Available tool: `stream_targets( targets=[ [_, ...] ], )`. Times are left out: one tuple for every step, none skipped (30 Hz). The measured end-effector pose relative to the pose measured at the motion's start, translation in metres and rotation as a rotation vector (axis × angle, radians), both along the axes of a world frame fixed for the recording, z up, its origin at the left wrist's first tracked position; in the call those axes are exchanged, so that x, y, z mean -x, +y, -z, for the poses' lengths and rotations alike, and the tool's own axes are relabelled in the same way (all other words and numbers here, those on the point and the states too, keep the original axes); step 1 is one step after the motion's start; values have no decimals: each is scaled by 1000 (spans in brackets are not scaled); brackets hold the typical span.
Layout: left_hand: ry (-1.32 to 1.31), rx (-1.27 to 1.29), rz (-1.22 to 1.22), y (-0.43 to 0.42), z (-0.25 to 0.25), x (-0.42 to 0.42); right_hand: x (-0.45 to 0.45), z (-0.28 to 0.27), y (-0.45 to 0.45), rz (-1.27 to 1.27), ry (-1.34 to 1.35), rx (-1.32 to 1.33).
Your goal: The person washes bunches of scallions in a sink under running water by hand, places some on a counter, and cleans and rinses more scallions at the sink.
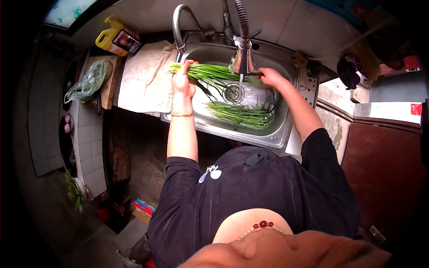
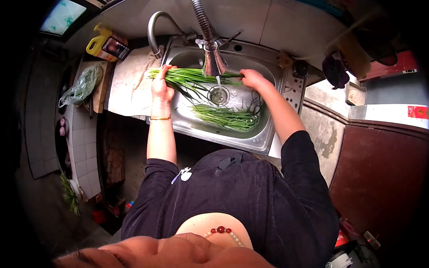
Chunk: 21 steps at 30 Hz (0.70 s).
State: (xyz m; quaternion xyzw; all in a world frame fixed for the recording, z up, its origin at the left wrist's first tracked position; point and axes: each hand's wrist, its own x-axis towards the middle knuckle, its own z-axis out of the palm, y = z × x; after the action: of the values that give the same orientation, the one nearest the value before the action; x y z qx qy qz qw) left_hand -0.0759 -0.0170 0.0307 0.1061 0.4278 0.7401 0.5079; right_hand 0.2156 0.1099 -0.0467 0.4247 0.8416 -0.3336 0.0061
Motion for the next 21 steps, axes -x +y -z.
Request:
stream_targets(
  targets=[
    [-17,-4,-28,1,-1,3,-5,6,-2,49,-37,-59],
    [-34,-9,-59,1,-2,4,-9,13,-5,95,-74,-118],
    [-44,-3,-88,2,-1,3,-4,-14,-21,150,-80,-183],
    [-53,4,-117,3,1,0,3,-23,-32,177,-36,-227],
    [-53,34,-190,6,2,-8,9,-30,-39,206,7,-275],
    [-89,44,-232,10,7,-14,16,-36,-44,235,51,-323],
    [-95,26,-288,15,11,-22,24,-45,-49,173,80,-220],
    [-100,9,-343,19,14,-31,32,-48,-57,62,126,-30],
    [-90,-10,-395,22,10,-43,40,-40,-64,-111,169,193],
    [-123,32,-382,19,-7,-59,48,-40,-73,-264,210,456],
    [-119,-17,-391,22,0,-66,53,-38,-85,-326,454,609],
    [-115,-65,-400,24,6,-73,62,-55,-96,-137,439,847],
    [-131,-49,-388,22,4,-82,72,-52,-100,-14,596,1046],
    [-139,-27,-388,20,0,-91,80,-46,-101,114,756,1242],
    [-130,-63,-348,14,-1,-97,83,-46,-101,114,989,1380],
    [-123,-99,-311,7,-2,-102,86,-47,-99,110,1225,1512],
    [-172,-87,-274,0,-2,-105,92,-47,-97,119,1418,1588],
    [-183,-108,-237,-7,-1,-110,97,-44,-95,132,1540,1524],
    [-176,-96,-223,-14,-2,-112,103,-42,-94,268,1560,1501],
    [-169,-88,-210,-19,-3,-113,106,-39,-93,400,1575,1472],
    [-162,-92,-176,-23,-2,-111,107,-47,-93,440,1622,1463]
  ],
)
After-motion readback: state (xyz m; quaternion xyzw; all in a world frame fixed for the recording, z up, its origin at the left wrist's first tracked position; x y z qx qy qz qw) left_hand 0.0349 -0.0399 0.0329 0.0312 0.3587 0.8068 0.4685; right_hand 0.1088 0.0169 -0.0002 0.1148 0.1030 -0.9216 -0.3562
